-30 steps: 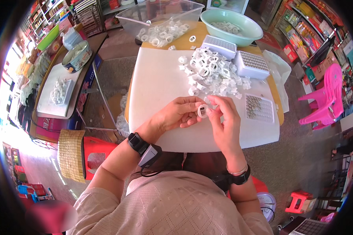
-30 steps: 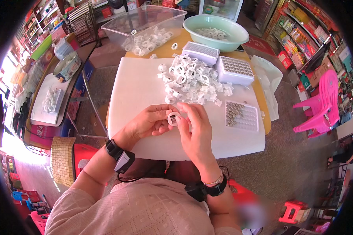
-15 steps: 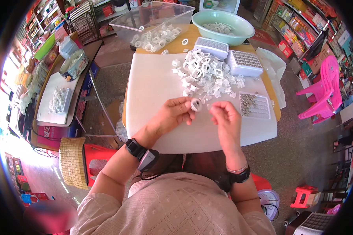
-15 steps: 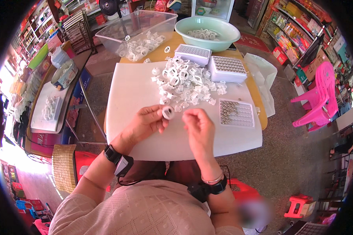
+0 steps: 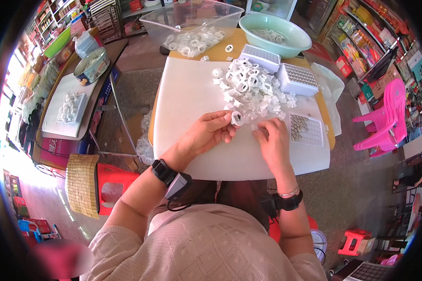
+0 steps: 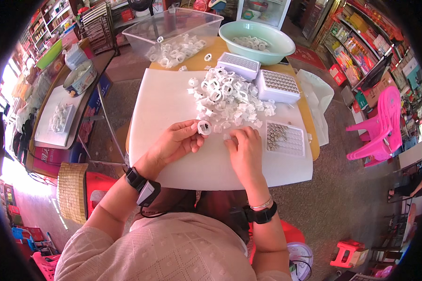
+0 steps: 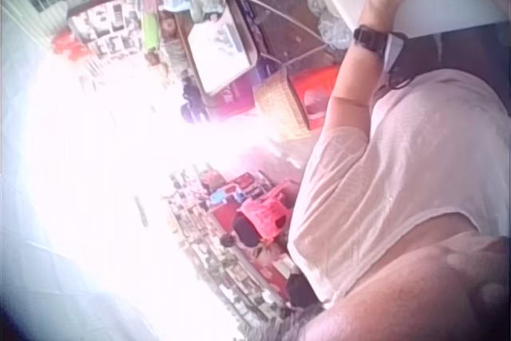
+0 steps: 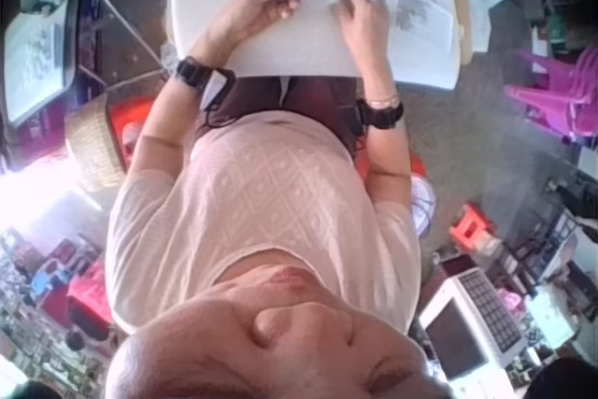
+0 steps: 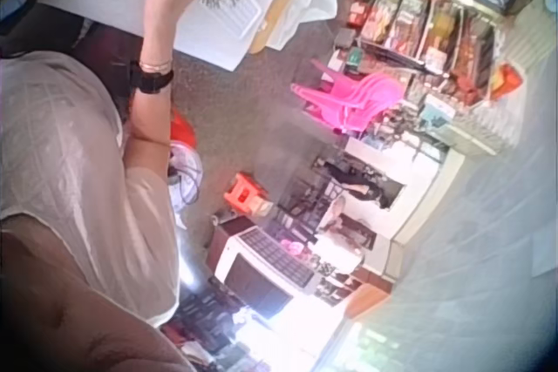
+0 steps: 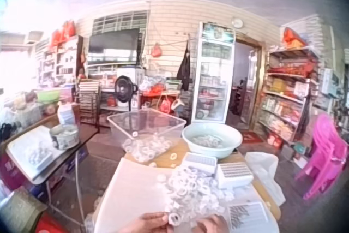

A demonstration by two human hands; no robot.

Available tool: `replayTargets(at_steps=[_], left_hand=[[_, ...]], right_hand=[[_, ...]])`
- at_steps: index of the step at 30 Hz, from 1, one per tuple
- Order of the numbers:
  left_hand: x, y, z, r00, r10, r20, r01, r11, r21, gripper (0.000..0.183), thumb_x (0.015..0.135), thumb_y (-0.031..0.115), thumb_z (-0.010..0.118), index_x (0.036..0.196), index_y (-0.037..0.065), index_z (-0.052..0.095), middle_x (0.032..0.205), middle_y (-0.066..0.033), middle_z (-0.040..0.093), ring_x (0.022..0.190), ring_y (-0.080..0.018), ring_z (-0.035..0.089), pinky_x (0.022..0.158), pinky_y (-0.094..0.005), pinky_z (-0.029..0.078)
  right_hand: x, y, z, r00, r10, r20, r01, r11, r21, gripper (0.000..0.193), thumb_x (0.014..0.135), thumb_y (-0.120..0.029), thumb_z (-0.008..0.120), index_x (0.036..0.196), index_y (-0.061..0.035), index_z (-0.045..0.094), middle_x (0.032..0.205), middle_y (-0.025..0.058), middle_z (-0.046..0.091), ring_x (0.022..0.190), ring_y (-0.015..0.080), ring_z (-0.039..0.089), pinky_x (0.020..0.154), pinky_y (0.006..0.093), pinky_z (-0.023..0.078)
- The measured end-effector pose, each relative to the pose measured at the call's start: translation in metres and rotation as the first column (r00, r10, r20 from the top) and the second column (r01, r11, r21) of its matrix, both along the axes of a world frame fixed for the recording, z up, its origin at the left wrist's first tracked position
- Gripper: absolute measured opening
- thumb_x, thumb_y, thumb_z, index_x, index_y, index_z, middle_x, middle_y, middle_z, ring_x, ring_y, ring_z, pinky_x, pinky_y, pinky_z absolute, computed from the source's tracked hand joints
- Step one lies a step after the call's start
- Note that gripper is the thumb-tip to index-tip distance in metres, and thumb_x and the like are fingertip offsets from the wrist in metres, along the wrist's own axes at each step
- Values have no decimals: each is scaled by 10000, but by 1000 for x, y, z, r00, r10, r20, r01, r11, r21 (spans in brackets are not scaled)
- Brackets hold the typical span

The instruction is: Manually assembling small white plastic components and placing them into a tray.

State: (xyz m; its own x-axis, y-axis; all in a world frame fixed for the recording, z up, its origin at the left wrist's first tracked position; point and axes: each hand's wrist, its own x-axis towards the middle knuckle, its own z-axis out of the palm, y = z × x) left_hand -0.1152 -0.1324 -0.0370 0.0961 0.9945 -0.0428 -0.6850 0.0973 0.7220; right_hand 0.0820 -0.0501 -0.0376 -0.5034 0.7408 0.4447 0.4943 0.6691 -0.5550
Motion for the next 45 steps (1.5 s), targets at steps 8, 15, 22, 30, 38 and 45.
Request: replayTargets(at_steps=[8, 15, 22, 30, 38, 45], left_hand=[[0, 0, 3, 1000, 8, -28, -9, 1000, -22, 265, 1003, 179, 454, 1062, -44, 585, 904, -79, 624, 760, -128, 603, 650, -253, 503], [-1, -1, 3, 1000, 9, -30, -10, 1000, -12, 268, 1006, 173, 444, 1084, -45, 579, 922, -77, 619, 769, -126, 602, 662, -248, 506], [-1, 1, -1, 999, -26, -21, 27, 1000, 7, 304, 1000, 155, 449, 1218, -46, 518, 988, -80, 609, 806, -123, 598, 671, -242, 510], [-3, 1, -8, 998, -50, -41, 49, 999, -7, 306, 982, 136, 487, 1224, -45, 530, 1009, -78, 618, 829, -142, 611, 673, -262, 517], [-2, 1, -8, 996, -77, -42, 78, 997, 29, 306, 972, 137, 510, 1223, -32, 547, 1041, -82, 629, 845, -148, 620, 682, -274, 523], [0, 1, -5, 996, -58, -62, 59, 998, 16, 287, 984, 141, 492, 1198, -43, 544, 945, -84, 607, 817, -157, 611, 675, -279, 518]], right_hand=[[11, -7, 12, 998, 49, 28, -47, 997, -54, 112, 740, -34, 665, 831, -24, 600, 850, 84, 585, 846, 293, 548, 757, 401, 423], [7, -6, 15, 985, 132, 108, -139, 989, 58, 126, 770, 5, 613, 889, -35, 625, 858, 80, 591, 875, 287, 531, 797, 395, 426], [2, -1, 6, 994, 82, 71, -90, 989, 120, 73, 805, -2, 612, 874, -26, 615, 825, 96, 606, 795, 279, 560, 725, 385, 458], [-11, -33, 38, 951, 145, -272, -146, 989, 15, 150, 803, 72, 592, 929, -7, 613, 872, 98, 630, 782, 234, 613, 656, 324, 501], [-20, -34, 36, 954, 206, -216, -188, 977, 102, 135, 800, 57, 621, 916, -9, 602, 838, 94, 613, 768, 258, 585, 663, 359, 483], [-21, -34, 36, 956, 201, -212, -187, 979, 87, 131, 810, 45, 613, 926, -10, 592, 823, 96, 604, 769, 264, 576, 667, 365, 473]])
